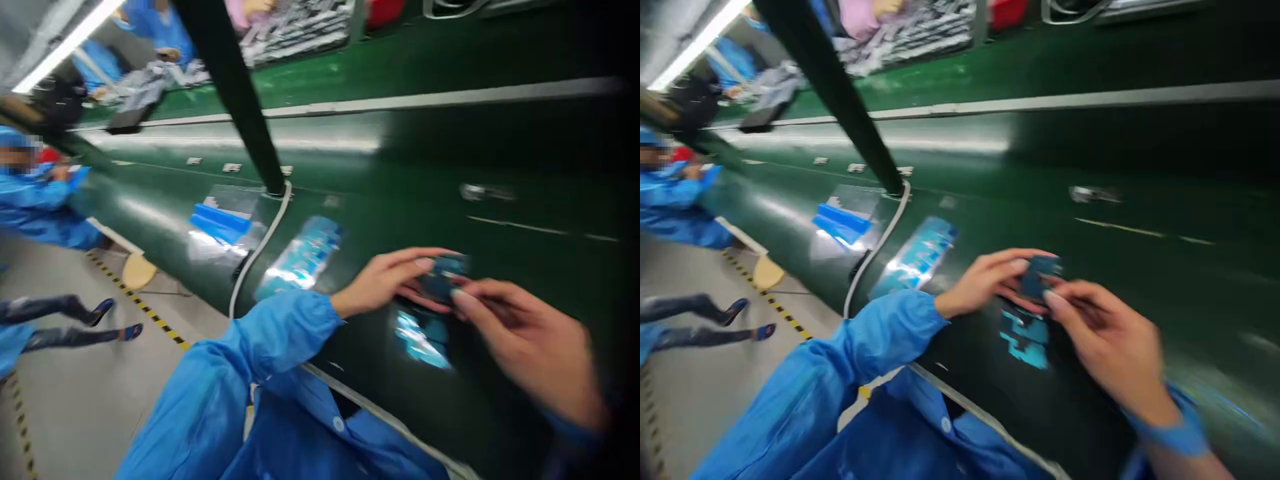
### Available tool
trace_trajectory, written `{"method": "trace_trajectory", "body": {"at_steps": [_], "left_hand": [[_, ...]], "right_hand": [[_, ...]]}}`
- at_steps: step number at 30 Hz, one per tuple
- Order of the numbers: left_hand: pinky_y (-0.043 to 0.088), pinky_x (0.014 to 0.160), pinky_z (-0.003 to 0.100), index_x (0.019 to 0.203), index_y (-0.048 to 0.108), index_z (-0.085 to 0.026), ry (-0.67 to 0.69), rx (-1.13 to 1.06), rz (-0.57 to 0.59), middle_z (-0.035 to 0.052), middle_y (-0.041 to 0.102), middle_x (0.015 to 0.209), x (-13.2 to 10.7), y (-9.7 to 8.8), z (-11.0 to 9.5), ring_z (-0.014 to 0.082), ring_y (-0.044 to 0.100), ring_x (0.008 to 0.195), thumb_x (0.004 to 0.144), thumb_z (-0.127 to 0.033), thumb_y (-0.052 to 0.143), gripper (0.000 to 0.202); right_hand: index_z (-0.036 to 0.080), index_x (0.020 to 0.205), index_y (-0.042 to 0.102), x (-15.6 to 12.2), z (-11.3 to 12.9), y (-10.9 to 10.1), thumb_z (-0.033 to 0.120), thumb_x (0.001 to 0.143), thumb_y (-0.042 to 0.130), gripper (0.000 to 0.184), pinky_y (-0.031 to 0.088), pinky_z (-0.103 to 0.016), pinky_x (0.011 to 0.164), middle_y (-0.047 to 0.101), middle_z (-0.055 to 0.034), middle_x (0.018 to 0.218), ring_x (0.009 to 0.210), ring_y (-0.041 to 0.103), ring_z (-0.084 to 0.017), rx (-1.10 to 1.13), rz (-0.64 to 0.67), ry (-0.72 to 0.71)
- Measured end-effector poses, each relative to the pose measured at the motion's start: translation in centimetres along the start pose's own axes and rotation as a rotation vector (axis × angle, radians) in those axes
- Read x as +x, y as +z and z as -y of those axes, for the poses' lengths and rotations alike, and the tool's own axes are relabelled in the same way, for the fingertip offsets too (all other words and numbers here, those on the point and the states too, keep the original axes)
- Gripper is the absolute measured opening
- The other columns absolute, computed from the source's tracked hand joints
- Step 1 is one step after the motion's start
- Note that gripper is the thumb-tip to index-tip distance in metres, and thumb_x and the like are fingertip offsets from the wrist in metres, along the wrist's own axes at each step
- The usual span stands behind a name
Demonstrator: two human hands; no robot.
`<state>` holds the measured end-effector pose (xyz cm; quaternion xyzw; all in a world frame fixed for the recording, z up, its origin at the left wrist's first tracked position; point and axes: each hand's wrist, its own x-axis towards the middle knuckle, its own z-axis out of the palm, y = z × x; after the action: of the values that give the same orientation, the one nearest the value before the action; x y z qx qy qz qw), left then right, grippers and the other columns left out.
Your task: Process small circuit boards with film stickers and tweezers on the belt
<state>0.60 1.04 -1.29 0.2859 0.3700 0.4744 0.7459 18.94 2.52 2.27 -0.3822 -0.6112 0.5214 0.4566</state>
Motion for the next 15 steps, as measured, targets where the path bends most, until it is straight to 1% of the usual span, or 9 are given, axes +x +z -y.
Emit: {"method": "trace_trajectory", "body": {"at_steps": [1,2,3,4,7,11,15], "left_hand": [[0.074,0.087,0.043,0.15,0.07,-0.017,0.025,0.001,-0.01,0.02,0.08,0.136,-0.4,-0.1,-0.3,0.0333,0.086,0.102,0.082,-0.061,0.085,0.083],[0.075,0.087,0.043,0.15,0.07,-0.018,0.037,0.006,-0.005,0.0193,0.08,0.137,-0.6,-0.2,-0.6,0.0328,0.086,0.102,0.084,-0.062,0.087,0.081],[0.075,0.085,0.043,0.148,0.071,-0.019,0.05,0.007,-0.007,0.018,0.082,0.132,-0.7,-0.3,-0.8,0.0322,0.086,0.101,0.087,-0.061,0.087,0.076],[0.075,0.085,0.043,0.147,0.07,-0.019,0.055,0.001,0.007,0.0165,0.083,0.13,-0.7,-0.4,-0.9,0.0321,0.086,0.103,0.09,-0.061,0.085,0.072],[0.075,0.085,0.04,0.144,0.07,-0.019,0.086,-0.033,0.049,0.0134,0.085,0.123,-0.7,-0.3,-0.9,0.0296,0.086,0.103,0.098,-0.056,0.08,0.06],[0.076,0.085,0.039,0.141,0.07,-0.021,0.136,-0.031,0.07,0.0096,0.086,0.119,-1.0,0.1,-0.6,0.0257,0.087,0.099,0.106,-0.051,0.073,0.047],[0.076,0.084,0.039,0.142,0.066,-0.021,0.191,0.006,0.008,0.009,0.086,0.117,-1.2,0.4,-0.5,0.0268,0.087,0.102,0.106,-0.052,0.07,0.048]], "right_hand": [[0.031,0.083,0.084,-0.3,-0.8,-0.6,0.059,0.083,0.098,0.031,0.049,-0.039,0.052,0.073,-0.0128,0.074,0.057,0.066,-0.018,-0.072,0.03,0.04],[0.03,0.084,0.083,-0.5,-1.3,-1.1,0.06,0.085,0.096,0.033,0.052,-0.037,0.053,0.073,-0.0107,0.074,0.058,0.067,-0.018,-0.093,0.024,0.073],[0.028,0.087,0.081,-0.7,-1.7,-1.4,0.058,0.088,0.094,0.032,0.057,-0.035,0.058,0.074,-0.0087,0.079,0.062,0.069,-0.018,-0.094,0.04,0.113],[0.027,0.09,0.08,-0.9,-1.9,-1.5,0.055,0.089,0.094,0.032,0.059,-0.033,0.06,0.075,-0.0063,0.081,0.065,0.07,-0.017,-0.08,0.046,0.129],[0.023,0.09,0.076,-1.0,-1.9,-1.4,0.049,0.092,0.093,0.031,0.061,-0.028,0.065,0.074,-0.0019,0.083,0.066,0.068,-0.013,-0.029,0.06,0.145],[0.021,0.092,0.074,-1.1,-1.7,-1.2,0.045,0.095,0.09,0.029,0.062,-0.026,0.071,0.074,-0.0015,0.087,0.073,0.069,-0.013,0.023,0.1,0.176],[0.021,0.091,0.074,-1.2,-2.0,-1.1,0.047,0.095,0.09,0.03,0.061,-0.027,0.07,0.073,-0.0016,0.085,0.073,0.067,-0.013,0.047,0.056,0.169]]}}
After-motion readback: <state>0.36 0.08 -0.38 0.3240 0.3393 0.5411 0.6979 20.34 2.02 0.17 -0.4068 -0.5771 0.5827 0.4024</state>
